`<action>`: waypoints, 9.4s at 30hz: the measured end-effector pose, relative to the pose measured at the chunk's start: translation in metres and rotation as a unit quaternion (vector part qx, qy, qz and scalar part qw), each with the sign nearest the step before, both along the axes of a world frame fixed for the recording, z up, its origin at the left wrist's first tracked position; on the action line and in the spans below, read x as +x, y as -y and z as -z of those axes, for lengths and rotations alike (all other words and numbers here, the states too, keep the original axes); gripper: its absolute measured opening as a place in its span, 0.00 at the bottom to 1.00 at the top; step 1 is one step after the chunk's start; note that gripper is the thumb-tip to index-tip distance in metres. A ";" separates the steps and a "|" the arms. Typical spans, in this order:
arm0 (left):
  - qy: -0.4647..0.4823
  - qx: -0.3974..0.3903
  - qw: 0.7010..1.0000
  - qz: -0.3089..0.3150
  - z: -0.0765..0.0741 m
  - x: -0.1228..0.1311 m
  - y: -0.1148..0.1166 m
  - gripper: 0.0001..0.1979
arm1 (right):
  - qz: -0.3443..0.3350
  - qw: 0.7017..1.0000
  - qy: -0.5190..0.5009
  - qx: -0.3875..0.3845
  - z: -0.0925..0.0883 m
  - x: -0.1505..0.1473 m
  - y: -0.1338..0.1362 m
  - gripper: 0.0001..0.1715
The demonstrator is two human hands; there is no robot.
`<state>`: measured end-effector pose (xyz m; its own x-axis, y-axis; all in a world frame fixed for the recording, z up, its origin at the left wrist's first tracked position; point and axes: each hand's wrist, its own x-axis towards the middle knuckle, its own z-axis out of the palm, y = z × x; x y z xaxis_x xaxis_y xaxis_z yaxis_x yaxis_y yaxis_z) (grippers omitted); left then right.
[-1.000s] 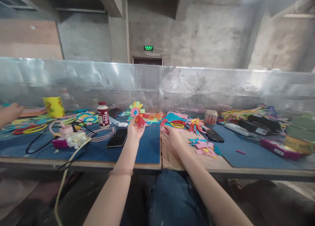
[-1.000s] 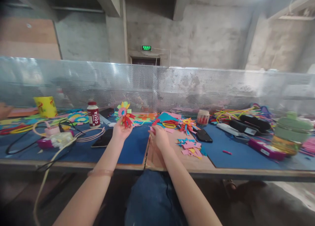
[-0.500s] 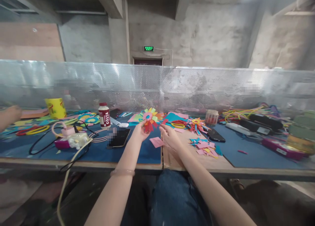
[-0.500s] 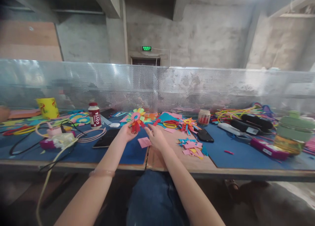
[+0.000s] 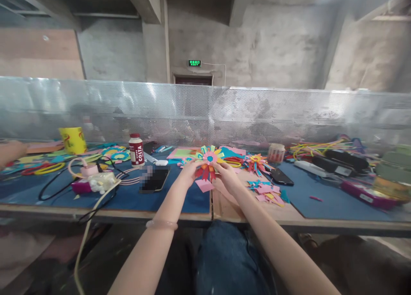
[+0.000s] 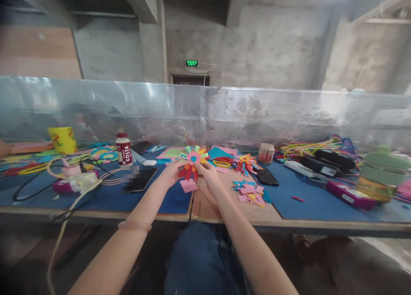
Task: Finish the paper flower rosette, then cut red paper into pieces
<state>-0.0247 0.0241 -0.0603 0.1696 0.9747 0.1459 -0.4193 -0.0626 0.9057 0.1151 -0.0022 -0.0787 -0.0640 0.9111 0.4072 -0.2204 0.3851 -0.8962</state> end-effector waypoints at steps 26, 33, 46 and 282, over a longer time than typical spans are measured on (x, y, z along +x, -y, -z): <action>-0.086 0.018 0.996 0.005 0.009 0.002 -0.004 0.13 | 0.006 1.000 -0.019 -0.023 0.005 0.006 -0.007 0.20; -0.101 0.022 0.994 0.022 0.010 0.001 -0.002 0.16 | 0.025 0.999 -0.018 -0.020 0.005 0.008 -0.008 0.19; -0.092 0.028 0.995 -0.008 0.008 0.002 0.000 0.15 | -0.005 1.000 0.005 -0.022 0.004 0.007 -0.005 0.20; 0.087 -0.061 0.992 -0.062 0.001 -0.010 -0.009 0.11 | 0.395 0.835 0.347 0.164 -0.001 0.008 0.007 0.22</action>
<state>-0.0350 0.0327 -0.0618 0.0291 0.9987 0.0412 -0.5665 -0.0175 0.8239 0.1229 -0.0091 -0.0782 0.1795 0.6278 0.7574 0.7461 0.4150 -0.5207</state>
